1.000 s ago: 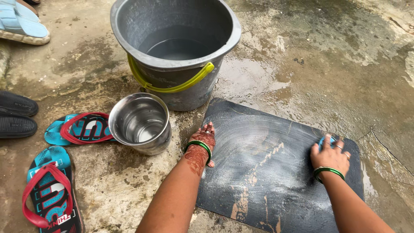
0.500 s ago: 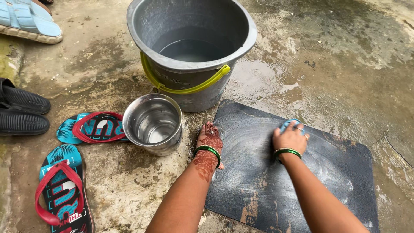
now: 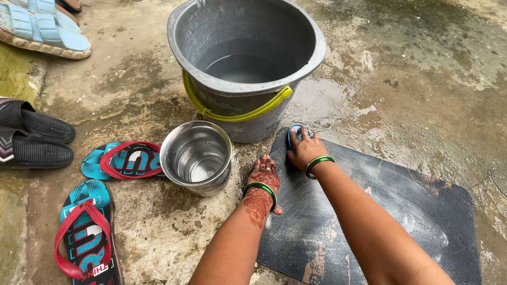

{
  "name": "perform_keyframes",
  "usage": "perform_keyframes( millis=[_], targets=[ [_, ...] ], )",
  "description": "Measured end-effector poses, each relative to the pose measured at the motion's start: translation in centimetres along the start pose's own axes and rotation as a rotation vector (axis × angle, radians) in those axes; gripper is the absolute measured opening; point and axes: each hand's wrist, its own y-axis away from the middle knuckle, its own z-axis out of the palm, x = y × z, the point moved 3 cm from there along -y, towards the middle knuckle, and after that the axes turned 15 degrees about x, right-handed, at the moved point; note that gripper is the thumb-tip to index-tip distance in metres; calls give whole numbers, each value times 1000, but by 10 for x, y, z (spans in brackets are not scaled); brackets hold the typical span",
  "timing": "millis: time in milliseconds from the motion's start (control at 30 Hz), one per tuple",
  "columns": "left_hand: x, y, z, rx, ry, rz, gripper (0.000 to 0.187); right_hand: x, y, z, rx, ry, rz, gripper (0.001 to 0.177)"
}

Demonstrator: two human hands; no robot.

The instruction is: The person scrubs a black mat on a concrete floor using a small blue brush and soapy water.

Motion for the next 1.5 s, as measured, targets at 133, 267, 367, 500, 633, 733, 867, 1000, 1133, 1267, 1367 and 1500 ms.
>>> perform_keyframes(
  millis=[133, 267, 367, 500, 633, 733, 867, 1000, 1133, 1267, 1367, 1500],
  targets=[
    [-2, 2, 3, 62, 23, -33, 152, -11, -2, -5, -111, 36, -53, 77],
    [0, 5, 9, 49, -2, -43, 145, -21, 8, -12, -87, 33, -157, 77],
    [6, 6, 18, 69, 8, -64, 140, -30, 26, -18, -74, 17, -223, 77],
    [9, -2, 41, 25, 33, -86, 120, -39, 58, -27, -49, -7, -339, 77],
    [0, -24, 79, 83, 100, -177, 76, -46, 92, -33, -41, -56, -413, 79],
    [-7, -19, 101, 41, 139, -193, 57, -51, 117, -39, -71, -66, -437, 79],
    [-6, 10, 102, 39, 109, -172, 56, -55, 145, -53, -147, -10, -380, 77],
    [5, 32, 85, 109, 133, -161, 54, -68, 161, -70, -259, -27, -163, 74],
    [13, 51, 54, 117, 28, -95, 54, -76, 173, -89, -365, 68, -129, 70],
    [10, 81, 4, 96, -103, -18, 60, -72, 195, -109, -433, 142, -141, 66],
    [4, 98, -41, 160, -88, -10, 69, -56, 202, -130, -448, 175, -120, 66],
    [13, 104, -63, 224, -59, 11, 69, -37, 203, -162, -435, 207, -98, 61]
  ],
)
